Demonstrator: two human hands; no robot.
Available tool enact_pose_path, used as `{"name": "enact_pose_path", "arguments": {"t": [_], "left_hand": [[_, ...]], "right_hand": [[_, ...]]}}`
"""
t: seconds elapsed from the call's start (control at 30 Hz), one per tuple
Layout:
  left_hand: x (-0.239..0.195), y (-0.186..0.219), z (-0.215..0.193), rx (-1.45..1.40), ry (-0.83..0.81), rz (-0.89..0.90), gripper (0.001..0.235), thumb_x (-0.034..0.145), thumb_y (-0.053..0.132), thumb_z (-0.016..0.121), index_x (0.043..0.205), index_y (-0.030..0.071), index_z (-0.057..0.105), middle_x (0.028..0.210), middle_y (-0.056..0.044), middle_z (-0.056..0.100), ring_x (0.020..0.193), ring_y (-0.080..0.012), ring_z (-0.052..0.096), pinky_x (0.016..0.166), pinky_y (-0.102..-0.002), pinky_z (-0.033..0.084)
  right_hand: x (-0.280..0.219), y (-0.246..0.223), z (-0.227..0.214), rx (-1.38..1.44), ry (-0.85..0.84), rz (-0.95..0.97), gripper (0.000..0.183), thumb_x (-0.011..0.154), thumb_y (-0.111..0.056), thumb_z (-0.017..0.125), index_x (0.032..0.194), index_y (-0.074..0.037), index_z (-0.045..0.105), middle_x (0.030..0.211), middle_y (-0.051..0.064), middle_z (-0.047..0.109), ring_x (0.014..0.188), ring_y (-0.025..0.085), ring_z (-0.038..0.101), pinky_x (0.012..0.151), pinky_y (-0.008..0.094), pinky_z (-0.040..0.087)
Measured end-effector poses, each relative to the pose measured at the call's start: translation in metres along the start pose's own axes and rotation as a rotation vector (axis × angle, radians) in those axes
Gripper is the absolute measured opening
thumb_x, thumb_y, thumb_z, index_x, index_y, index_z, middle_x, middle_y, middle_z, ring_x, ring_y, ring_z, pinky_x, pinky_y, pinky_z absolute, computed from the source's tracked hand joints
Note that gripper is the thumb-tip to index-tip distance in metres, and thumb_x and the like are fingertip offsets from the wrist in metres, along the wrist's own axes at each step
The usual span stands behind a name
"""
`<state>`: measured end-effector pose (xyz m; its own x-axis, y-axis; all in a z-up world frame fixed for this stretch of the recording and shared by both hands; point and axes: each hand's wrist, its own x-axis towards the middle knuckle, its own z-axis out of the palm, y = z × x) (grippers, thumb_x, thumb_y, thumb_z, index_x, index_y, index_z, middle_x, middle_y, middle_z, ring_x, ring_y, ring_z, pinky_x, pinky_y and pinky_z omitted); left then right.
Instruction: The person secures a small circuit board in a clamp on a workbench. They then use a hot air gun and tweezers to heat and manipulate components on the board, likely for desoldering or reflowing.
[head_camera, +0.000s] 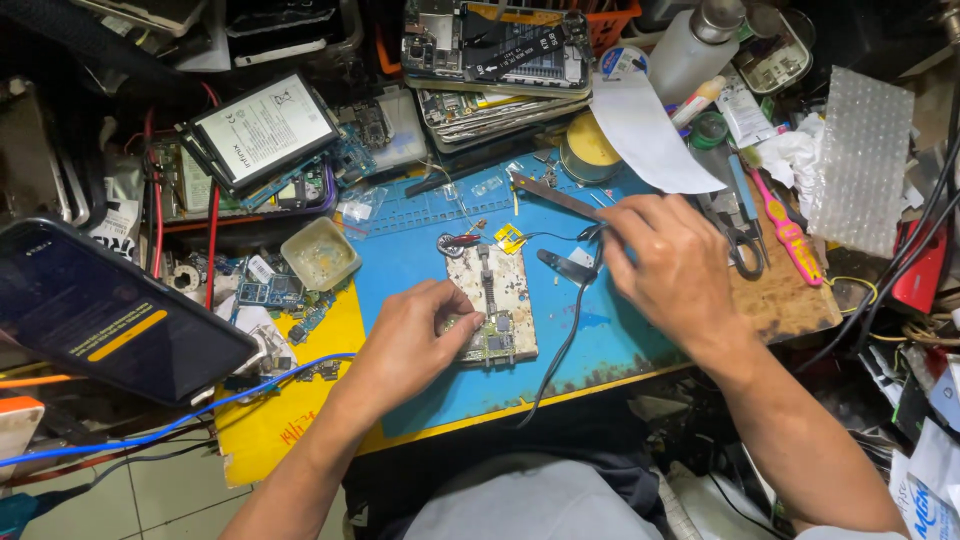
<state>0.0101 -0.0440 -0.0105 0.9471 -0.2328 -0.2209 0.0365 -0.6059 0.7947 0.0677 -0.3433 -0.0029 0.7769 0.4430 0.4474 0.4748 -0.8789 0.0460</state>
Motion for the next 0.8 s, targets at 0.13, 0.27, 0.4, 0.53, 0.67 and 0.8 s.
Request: {"name": "enact_pose_path", "arguments": {"t": [0.13, 0.27, 0.4, 0.53, 0.67, 0.8], "left_hand": [[-0.001, 0.019, -0.017, 0.066, -0.014, 0.039, 0.018, 0.087, 0.024, 0.074, 0.090, 0.006, 0.075, 0.083, -0.017, 0.070, 0.076, -0.0361, 0.071, 0.071, -0.044, 0.058], [0.005, 0.014, -0.027, 0.098, 0.034, 0.096, 0.021, 0.089, 0.027, 0.073, 0.094, 0.007, 0.075, 0.086, -0.017, 0.068, 0.080, -0.0361, 0.072, 0.073, -0.046, 0.058], [0.019, 0.008, -0.039, 0.168, 0.147, 0.196, 0.020, 0.091, 0.024, 0.072, 0.105, 0.010, 0.073, 0.087, -0.012, 0.068, 0.082, -0.0322, 0.073, 0.074, -0.044, 0.059], [0.040, 0.008, -0.041, 0.225, 0.150, 0.214, 0.022, 0.093, 0.025, 0.069, 0.111, 0.012, 0.069, 0.090, -0.013, 0.067, 0.087, -0.0357, 0.072, 0.075, -0.048, 0.058], [0.047, 0.003, -0.037, 0.235, 0.203, 0.246, 0.024, 0.094, 0.023, 0.067, 0.116, 0.012, 0.067, 0.094, -0.012, 0.065, 0.090, -0.0355, 0.072, 0.076, -0.047, 0.058], [0.042, 0.000, -0.039, 0.235, 0.169, 0.309, 0.033, 0.093, 0.016, 0.067, 0.124, 0.006, 0.066, 0.103, -0.017, 0.064, 0.099, -0.0389, 0.070, 0.083, -0.049, 0.058]], "right_hand": [[0.027, -0.023, 0.020, 0.055, 0.055, -0.085, 0.015, 0.091, -0.029, 0.076, 0.106, -0.024, 0.074, 0.100, -0.003, 0.070, 0.089, 0.021, 0.070, 0.075, 0.032, 0.058], [0.032, -0.012, 0.056, -0.023, 0.012, -0.053, 0.015, 0.087, -0.027, 0.076, 0.101, -0.024, 0.071, 0.090, -0.001, 0.067, 0.067, 0.025, 0.070, 0.060, 0.038, 0.060], [0.029, -0.010, 0.050, -0.021, -0.026, 0.000, 0.013, 0.091, -0.030, 0.073, 0.102, -0.025, 0.069, 0.087, -0.001, 0.064, 0.061, 0.028, 0.071, 0.057, 0.040, 0.060], [0.049, -0.043, 0.018, 0.467, -0.108, -0.111, 0.013, 0.093, -0.024, 0.073, 0.101, -0.014, 0.074, 0.099, 0.011, 0.071, 0.084, 0.038, 0.073, 0.068, 0.046, 0.059], [0.051, -0.043, 0.043, 0.568, -0.086, -0.130, 0.006, 0.090, -0.019, 0.077, 0.095, -0.015, 0.075, 0.095, 0.007, 0.072, 0.079, 0.029, 0.072, 0.070, 0.042, 0.059], [0.071, -0.013, 0.047, 0.449, 0.082, -0.061, 0.007, 0.102, -0.014, 0.076, 0.109, -0.015, 0.075, 0.089, 0.002, 0.070, 0.075, 0.022, 0.070, 0.068, 0.033, 0.057]]}}
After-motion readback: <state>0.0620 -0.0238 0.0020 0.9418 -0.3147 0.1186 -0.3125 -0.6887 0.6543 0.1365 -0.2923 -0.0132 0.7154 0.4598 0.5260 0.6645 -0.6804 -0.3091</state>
